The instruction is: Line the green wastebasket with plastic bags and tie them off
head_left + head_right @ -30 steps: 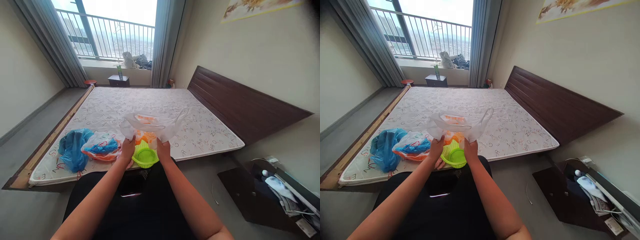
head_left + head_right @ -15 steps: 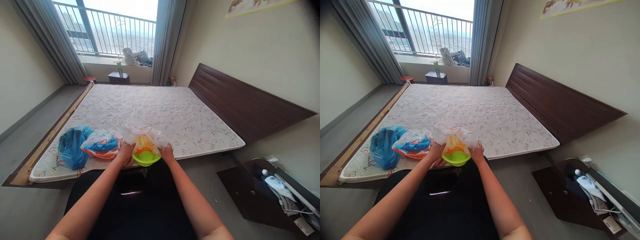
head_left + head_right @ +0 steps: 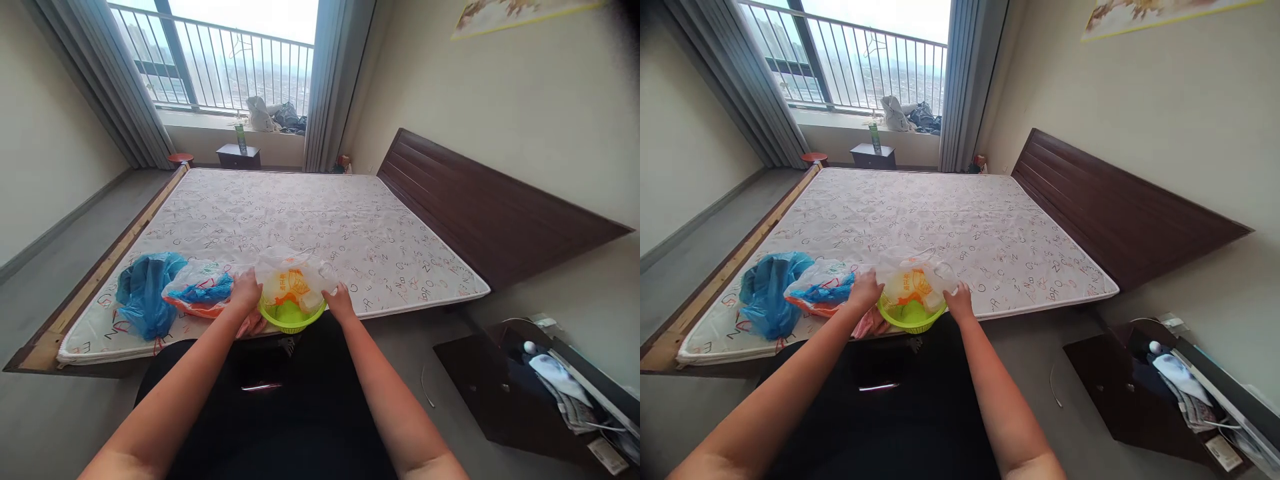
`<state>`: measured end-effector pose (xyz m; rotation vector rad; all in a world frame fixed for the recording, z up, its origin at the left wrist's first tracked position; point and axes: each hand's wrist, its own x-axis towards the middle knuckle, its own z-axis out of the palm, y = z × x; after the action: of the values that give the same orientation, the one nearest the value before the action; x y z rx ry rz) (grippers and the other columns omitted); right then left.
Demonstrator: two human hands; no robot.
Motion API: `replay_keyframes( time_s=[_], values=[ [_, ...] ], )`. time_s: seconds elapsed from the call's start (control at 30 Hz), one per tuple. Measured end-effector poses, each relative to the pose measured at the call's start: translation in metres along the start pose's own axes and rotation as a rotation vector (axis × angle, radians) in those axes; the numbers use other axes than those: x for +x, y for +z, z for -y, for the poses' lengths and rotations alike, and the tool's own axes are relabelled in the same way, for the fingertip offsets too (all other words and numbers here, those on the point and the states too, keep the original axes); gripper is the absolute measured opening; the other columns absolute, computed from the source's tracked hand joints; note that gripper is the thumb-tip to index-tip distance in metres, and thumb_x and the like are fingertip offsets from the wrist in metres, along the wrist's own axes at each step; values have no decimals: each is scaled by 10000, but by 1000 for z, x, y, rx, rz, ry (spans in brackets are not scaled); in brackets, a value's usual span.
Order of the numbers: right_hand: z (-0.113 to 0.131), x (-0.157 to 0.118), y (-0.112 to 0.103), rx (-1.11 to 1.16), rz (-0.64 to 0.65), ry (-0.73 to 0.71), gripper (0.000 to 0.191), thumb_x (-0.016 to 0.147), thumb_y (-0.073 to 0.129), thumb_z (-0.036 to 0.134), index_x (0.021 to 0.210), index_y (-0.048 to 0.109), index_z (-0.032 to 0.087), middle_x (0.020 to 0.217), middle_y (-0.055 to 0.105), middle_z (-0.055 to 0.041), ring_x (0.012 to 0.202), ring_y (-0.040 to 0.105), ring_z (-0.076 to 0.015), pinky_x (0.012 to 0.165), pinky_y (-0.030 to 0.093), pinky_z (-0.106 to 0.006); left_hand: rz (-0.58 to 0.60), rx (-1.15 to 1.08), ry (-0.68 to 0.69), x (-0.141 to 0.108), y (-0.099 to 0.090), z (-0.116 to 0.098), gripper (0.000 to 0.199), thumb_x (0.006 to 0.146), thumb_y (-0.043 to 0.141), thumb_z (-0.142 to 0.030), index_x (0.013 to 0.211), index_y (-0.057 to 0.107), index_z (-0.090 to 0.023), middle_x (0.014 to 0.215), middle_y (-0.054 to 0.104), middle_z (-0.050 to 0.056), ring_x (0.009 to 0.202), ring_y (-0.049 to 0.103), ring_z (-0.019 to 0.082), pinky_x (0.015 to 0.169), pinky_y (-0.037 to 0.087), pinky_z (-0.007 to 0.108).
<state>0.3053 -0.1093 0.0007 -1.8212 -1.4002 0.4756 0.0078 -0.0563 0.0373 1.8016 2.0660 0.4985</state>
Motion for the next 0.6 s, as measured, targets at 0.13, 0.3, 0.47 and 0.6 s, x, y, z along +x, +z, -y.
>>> replay_keyframes(
  time_s=[0.13,0.3,0.47,0.6],
  values=[
    [28,-28,-6,-49,-412,-247,577,840,655,352,1352,468,162,1375,518,-206,1337,465,-333,1087,430,-543,-329,37,173,-28,-11,-27,798,795,607,-162,1547,346,-98,1662,276,241,1582,83,429,1230,155,680],
    [74,-32,1,-298,-81,-595,173,925,492,141,1046,597,206,1072,647,-96,1072,573,-240,1032,436,-427,-79,22,906,-33,-7,-76,329,877,463,-56,1110,650,-193,1221,670,131,1229,603,246,1069,489,403],
    [81,14,14,-624,186,-421,184,960,476,129,1041,637,171,1071,678,-120,1040,599,-244,1043,415,-392,292,237,920,6,15,-106,275,888,464,-39,1002,681,-163,1064,717,120,935,690,229,840,546,333],
    [75,34,18,-780,358,-401,264,978,468,125,1191,624,132,1195,680,-174,1078,641,-258,967,439,-381,328,260,921,25,26,-104,352,855,482,10,1063,710,-159,1136,735,125,1028,698,229,902,527,309]
  ],
)
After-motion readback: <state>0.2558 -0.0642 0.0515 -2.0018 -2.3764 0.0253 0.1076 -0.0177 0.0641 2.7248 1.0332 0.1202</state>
